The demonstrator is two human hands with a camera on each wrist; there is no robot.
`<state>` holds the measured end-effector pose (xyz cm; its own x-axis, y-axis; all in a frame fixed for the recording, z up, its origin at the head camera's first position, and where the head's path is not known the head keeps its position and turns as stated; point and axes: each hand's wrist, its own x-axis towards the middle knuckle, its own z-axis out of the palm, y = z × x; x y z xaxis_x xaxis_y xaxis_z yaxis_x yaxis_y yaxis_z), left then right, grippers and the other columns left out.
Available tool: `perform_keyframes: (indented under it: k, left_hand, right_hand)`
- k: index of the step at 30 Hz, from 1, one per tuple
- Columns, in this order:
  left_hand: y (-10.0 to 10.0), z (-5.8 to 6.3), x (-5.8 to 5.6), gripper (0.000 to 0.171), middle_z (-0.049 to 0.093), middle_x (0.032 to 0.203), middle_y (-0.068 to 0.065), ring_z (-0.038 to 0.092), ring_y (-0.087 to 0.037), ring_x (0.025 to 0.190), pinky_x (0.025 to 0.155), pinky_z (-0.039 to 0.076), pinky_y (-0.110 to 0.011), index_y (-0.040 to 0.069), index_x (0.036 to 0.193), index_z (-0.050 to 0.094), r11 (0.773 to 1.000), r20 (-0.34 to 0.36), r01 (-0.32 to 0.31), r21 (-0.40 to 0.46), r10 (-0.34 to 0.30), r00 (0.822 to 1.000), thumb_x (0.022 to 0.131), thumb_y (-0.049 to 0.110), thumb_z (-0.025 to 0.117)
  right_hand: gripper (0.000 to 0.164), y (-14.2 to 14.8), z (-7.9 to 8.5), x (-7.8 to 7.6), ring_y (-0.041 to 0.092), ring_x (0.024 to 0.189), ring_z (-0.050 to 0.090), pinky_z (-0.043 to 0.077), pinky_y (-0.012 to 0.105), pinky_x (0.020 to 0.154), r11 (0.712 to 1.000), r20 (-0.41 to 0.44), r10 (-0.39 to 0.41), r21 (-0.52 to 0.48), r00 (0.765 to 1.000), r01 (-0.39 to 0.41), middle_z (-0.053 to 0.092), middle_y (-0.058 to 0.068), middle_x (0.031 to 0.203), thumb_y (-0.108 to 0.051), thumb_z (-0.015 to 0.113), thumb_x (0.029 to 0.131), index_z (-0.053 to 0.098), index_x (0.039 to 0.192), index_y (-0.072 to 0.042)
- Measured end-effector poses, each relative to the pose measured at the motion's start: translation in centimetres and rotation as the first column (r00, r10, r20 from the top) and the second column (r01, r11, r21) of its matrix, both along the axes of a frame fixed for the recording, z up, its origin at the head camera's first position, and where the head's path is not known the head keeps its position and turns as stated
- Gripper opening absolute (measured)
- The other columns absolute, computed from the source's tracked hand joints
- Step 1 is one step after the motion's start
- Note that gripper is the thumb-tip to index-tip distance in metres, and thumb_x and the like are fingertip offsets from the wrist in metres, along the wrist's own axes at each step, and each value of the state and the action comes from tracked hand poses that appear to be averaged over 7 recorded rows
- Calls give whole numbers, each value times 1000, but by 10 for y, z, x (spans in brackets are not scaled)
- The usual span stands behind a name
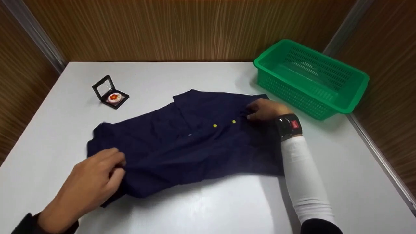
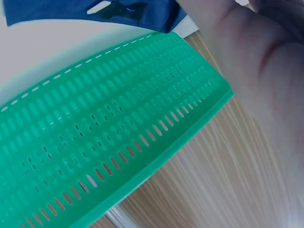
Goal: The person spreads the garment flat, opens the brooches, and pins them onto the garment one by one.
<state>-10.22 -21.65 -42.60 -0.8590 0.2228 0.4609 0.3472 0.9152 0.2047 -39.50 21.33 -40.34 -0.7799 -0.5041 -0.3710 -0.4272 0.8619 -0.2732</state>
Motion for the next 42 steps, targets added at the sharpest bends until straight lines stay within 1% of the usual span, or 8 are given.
perform_keyframes:
  k: [8,11,14,19,26,31,37,42]
  left_hand:
    - [12,-38,7,39,61,98,-12,57,-28,81,67,50,-43,2,113,66,985,-93,0,-171,-17,996,75,-2,70]
    - [26,-42,15,33,62,97,-5,58,-21,82,65,50,-37,7,110,68,977,-83,76,-201,-95,992,79,14,78]
    - [36,-46,22,47,62,99,-1,59,-17,86,66,49,-33,11,115,69,954,-57,122,-272,-142,988,79,35,85]
    - [35,-53,26,67,69,115,-3,63,-19,100,79,53,-34,11,132,66,936,8,53,-348,-54,999,76,40,89]
    - [30,-61,39,64,73,122,-4,69,-20,107,85,57,-35,7,138,63,941,76,53,-335,-30,997,80,21,87]
    - [33,-64,41,72,68,120,-9,66,-21,99,78,57,-34,3,140,60,934,110,84,-348,-48,993,74,-3,85]
    - [34,-69,44,89,58,113,-7,53,-13,81,60,50,-27,6,151,49,967,180,141,-214,-103,978,71,-14,83]
    - [25,-70,52,71,57,98,0,54,-12,77,62,51,-28,8,137,61,967,211,233,-103,-208,955,70,-12,77]
  right_hand:
    - [39,-7,-2,4,26,111,58,46,49,102,1000,-24,14,18,1000,-13,67,9,126,-30,65,99,66,134,-13]
    - [40,-5,-4,5,26,113,59,47,50,104,1000,-34,13,2,999,-13,67,10,129,-29,64,99,65,136,-12]
    - [43,-2,-4,7,27,116,58,45,51,107,1000,-39,-6,-9,999,6,66,11,134,-28,64,100,62,139,-10]
    - [44,-1,-3,9,28,112,58,46,50,105,999,-56,-26,-32,998,24,67,12,131,-26,64,99,62,140,-8]
    - [49,-10,-4,10,34,122,60,45,56,111,999,-61,-37,-8,997,37,64,18,140,-26,62,100,58,144,-4]
    - [40,-14,-5,11,33,112,62,48,56,104,998,-81,-58,10,995,59,67,19,129,-25,61,100,65,134,-3]
    - [36,-12,-8,17,34,101,62,51,56,94,985,-108,-150,64,983,157,67,28,119,-28,64,98,66,116,4]
    - [53,-13,-10,29,52,119,61,48,66,103,973,-140,-158,147,978,178,57,44,130,-30,61,101,58,127,17]
